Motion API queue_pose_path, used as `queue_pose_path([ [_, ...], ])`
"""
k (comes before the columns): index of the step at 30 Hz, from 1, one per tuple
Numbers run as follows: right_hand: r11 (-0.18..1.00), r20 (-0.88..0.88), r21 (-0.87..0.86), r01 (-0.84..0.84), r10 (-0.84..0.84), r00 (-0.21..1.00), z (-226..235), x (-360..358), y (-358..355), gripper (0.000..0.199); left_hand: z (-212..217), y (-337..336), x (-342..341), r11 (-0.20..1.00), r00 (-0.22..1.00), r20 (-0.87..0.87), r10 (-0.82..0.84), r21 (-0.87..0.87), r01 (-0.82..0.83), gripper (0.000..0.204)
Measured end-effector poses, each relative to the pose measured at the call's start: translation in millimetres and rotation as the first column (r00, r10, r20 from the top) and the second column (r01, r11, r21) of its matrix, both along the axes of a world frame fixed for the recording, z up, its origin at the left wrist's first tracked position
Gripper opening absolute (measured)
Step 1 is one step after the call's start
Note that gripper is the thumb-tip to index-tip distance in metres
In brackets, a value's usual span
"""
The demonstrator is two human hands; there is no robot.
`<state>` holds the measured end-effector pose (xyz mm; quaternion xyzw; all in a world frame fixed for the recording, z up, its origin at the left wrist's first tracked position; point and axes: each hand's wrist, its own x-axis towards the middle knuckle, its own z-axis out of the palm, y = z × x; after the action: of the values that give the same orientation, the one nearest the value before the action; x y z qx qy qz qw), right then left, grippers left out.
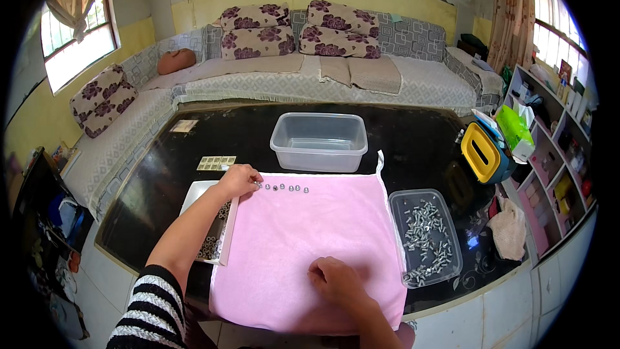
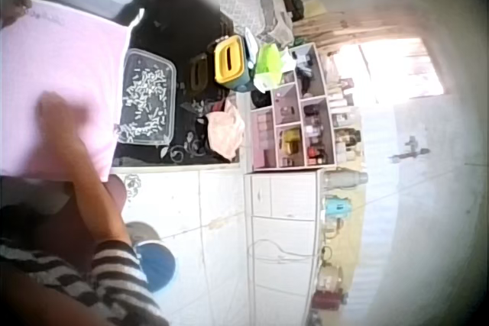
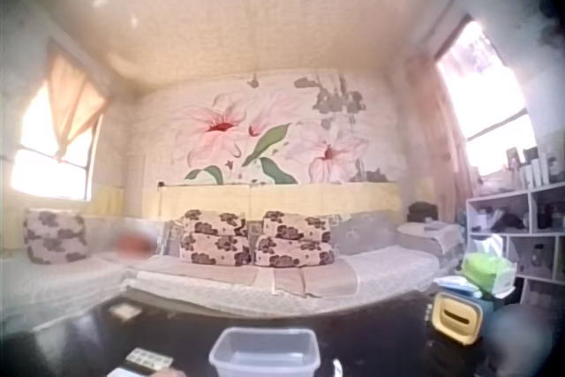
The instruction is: The person picks up a small metal piece and a screw, then joins them by hand before placing the assembly on a pink mat.
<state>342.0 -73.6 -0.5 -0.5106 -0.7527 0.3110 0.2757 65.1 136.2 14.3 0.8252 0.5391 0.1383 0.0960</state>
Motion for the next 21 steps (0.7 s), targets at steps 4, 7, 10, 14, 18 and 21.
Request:
queue_pose_path([
  [4,1.0,-0.012,0.021,-0.007,0.007,1.0,-3.8,-0.8,0.7,0.011,-6.5,6.3,-4.2,0.966,0.977,-0.114,-0.18,0.165,0.197,0.02],
  [7,1.0,-0.018,0.028,-0.013,0.013,1.0,-4.6,-0.7,1.3,0.011,-7.9,11.0,-4.6,0.94,0.952,-0.193,-0.238,0.201,0.276,0.019],
  [10,0.999,-0.017,0.036,-0.017,0.017,1.0,-7.0,0.2,2.2,0.011,-1.9,8.0,3.9,0.961,0.961,-0.187,-0.202,0.149,0.231,0.018],
  [14,0.999,-0.036,0.035,-0.021,0.023,0.999,-5.9,1.1,1.5,0.011,-1.7,2.3,11.7,0.99,0.994,-0.037,-0.098,0.097,0.101,0.019],
  [18,0.999,-0.045,0.029,-0.026,0.027,0.999,-5.1,0.7,0.9,0.01,-10.6,6.8,7.5,0.98,0.997,-0.021,-0.076,0.18,0.079,0.017],
  [21,1.0,-0.046,0.02,-0.012,0.013,0.999,-3.5,0.4,0.2,0.012,-8.8,5.6,9.6,0.996,0.961,0.266,0.076,-0.06,-0.062,0.014],
])
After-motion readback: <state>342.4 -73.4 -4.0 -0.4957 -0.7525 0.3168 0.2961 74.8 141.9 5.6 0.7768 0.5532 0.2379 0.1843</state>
